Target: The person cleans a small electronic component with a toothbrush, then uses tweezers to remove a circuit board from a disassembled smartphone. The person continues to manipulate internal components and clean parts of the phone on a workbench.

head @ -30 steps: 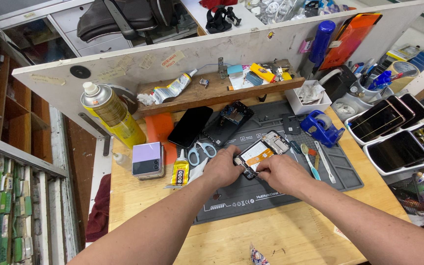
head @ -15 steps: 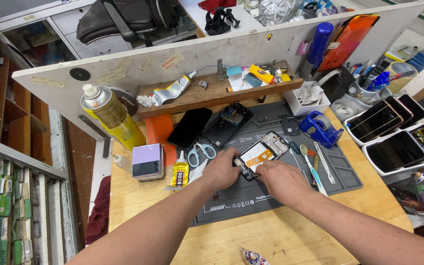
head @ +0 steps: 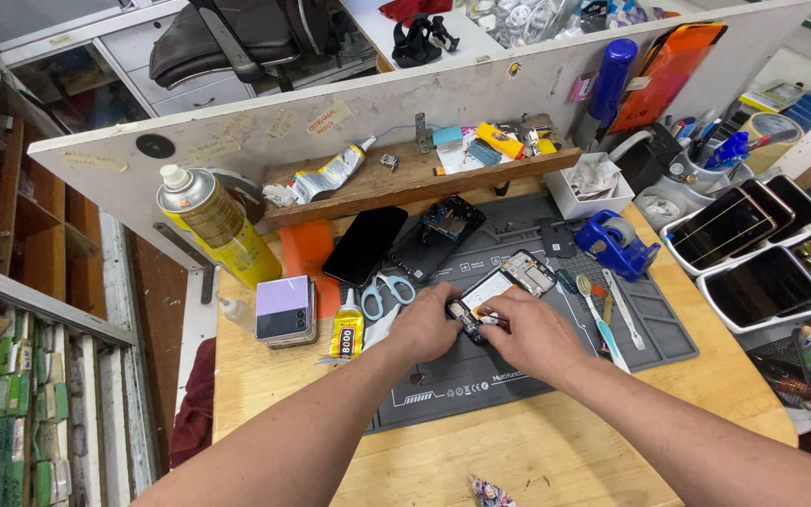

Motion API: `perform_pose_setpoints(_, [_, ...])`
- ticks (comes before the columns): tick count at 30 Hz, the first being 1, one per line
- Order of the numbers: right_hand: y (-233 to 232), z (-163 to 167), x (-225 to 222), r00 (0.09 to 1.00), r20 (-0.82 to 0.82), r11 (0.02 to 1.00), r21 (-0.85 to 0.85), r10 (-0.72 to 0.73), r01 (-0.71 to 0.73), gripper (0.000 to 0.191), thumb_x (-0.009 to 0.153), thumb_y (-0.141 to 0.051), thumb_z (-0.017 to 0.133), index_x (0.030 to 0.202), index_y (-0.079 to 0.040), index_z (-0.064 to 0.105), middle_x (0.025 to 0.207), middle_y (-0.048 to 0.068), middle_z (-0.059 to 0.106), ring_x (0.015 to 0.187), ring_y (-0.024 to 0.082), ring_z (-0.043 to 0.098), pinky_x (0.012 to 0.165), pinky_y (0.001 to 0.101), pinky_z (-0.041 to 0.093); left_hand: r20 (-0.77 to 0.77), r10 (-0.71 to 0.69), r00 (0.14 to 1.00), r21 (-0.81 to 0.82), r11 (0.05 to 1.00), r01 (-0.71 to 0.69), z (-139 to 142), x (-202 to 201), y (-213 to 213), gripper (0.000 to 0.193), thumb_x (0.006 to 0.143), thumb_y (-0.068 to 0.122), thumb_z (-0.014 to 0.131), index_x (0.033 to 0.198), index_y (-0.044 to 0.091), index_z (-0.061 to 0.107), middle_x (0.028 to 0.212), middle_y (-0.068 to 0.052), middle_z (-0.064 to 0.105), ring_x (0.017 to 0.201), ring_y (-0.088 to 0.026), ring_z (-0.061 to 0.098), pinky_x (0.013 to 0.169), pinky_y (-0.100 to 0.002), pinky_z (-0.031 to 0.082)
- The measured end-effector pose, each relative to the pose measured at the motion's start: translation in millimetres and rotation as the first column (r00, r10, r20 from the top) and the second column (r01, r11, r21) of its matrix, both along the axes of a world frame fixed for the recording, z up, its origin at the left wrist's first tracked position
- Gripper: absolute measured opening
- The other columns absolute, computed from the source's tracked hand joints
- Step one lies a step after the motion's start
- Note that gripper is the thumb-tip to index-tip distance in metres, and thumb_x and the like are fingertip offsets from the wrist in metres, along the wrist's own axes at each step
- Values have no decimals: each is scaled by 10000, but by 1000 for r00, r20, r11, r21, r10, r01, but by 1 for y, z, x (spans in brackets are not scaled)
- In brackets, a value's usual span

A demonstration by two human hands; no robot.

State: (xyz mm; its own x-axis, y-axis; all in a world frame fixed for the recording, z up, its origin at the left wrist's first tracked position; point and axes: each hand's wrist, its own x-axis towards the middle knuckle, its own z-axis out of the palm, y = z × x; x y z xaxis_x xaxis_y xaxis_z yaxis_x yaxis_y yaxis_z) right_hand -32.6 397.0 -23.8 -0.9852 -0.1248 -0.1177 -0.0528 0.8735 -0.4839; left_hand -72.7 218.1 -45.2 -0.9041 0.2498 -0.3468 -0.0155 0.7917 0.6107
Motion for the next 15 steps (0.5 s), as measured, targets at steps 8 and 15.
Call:
perform_pose_setpoints(8, [-4,-17,-9,973,-111,974,130,201,-187,186,860,-153,675,1023,-185,758,1000,35,663,948,289,678,820,439,546,40,32,999,8,999,-33,7,3,0,494,904,257,716,1371,246,558,1387,-54,572,1295,-269,569,1062,-418,480])
perform_pose_setpoints(15, [-6,-16,-10,971,-75,959,192,227,-209,141,886,-141,648,1016,-143,702,1002,52,637,944,302,676,814,451,547,55,23,998,-45,999,-20,13,4,2,504,909,264,713,1383,256,541,1395,-54,561,1304,-260,566,1092,-415,461])
